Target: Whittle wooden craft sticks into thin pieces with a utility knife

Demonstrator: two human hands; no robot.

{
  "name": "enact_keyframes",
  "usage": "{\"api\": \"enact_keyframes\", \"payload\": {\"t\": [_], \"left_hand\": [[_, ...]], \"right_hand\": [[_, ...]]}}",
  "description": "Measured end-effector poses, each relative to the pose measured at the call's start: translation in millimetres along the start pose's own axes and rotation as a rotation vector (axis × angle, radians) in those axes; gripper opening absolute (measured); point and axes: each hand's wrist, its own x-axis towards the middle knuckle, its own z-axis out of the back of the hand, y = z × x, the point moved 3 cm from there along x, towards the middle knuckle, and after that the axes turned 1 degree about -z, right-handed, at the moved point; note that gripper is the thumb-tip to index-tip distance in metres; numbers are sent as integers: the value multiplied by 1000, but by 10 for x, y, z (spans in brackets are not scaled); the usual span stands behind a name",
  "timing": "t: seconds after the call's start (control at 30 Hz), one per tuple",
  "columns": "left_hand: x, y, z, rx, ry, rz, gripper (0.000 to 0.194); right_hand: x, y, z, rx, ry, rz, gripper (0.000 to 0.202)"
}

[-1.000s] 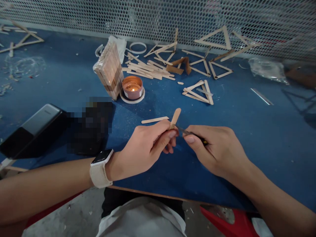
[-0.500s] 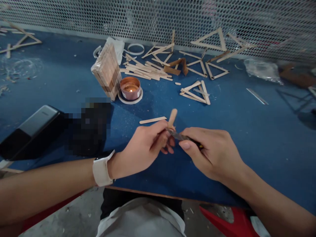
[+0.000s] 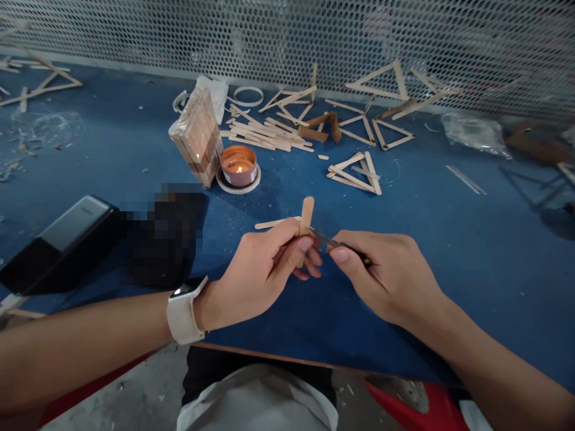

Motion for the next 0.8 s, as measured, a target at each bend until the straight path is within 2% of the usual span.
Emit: {"api": "enact_keyframes", "payload": {"t": [0.47,0.8], "left_hand": [[-16,-40,13,65,8,-43,22],[3,-47,7,28,6,-22,23]], "right_hand": [[10,-6,-2,-28,6,-11,55],[-3,26,16,15,-26,48,50]]}}
